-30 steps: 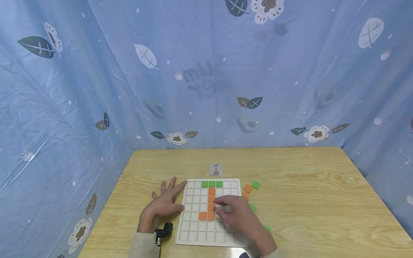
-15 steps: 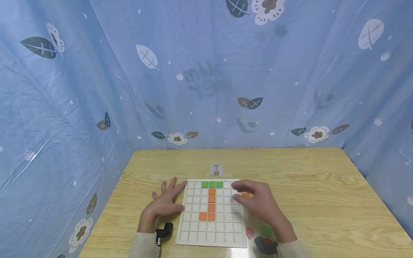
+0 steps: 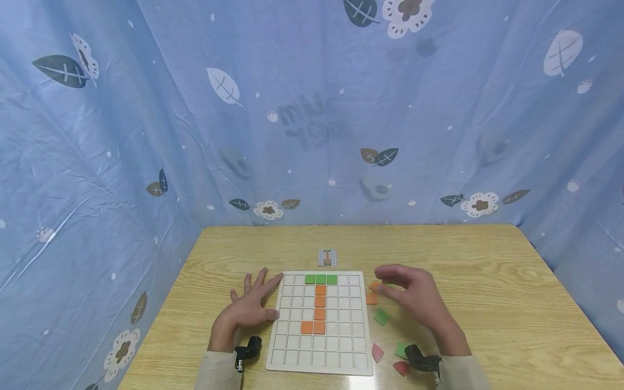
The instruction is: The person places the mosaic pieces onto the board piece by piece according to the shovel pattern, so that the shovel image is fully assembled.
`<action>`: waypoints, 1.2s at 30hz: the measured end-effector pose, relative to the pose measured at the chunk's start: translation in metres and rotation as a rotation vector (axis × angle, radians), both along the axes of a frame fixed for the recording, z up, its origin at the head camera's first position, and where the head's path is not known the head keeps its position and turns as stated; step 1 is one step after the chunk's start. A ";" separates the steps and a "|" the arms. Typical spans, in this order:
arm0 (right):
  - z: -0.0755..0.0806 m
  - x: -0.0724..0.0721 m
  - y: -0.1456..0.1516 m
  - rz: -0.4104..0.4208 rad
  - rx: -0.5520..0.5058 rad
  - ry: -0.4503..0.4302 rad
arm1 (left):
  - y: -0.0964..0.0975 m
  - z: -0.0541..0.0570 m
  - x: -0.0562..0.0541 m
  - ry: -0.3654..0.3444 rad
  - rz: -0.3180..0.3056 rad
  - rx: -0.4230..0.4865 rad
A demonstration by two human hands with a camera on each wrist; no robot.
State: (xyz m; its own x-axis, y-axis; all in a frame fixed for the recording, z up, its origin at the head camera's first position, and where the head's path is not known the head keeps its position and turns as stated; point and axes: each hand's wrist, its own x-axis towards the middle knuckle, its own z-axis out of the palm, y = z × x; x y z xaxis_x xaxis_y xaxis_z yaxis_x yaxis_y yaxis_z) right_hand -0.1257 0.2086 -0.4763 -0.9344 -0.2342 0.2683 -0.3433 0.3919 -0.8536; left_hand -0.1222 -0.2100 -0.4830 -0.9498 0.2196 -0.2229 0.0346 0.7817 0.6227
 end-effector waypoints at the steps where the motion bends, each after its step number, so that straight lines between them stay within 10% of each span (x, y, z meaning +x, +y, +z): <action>1: -0.002 -0.001 0.003 -0.001 -0.004 -0.010 | 0.000 0.000 0.000 0.000 0.000 -0.002; 15: -0.024 -0.004 0.016 0.041 0.005 -0.207 | 0.000 0.000 0.001 0.001 0.005 -0.002; 36: -0.038 -0.007 0.010 0.077 0.070 -0.250 | -0.001 -0.001 0.001 0.008 0.009 0.007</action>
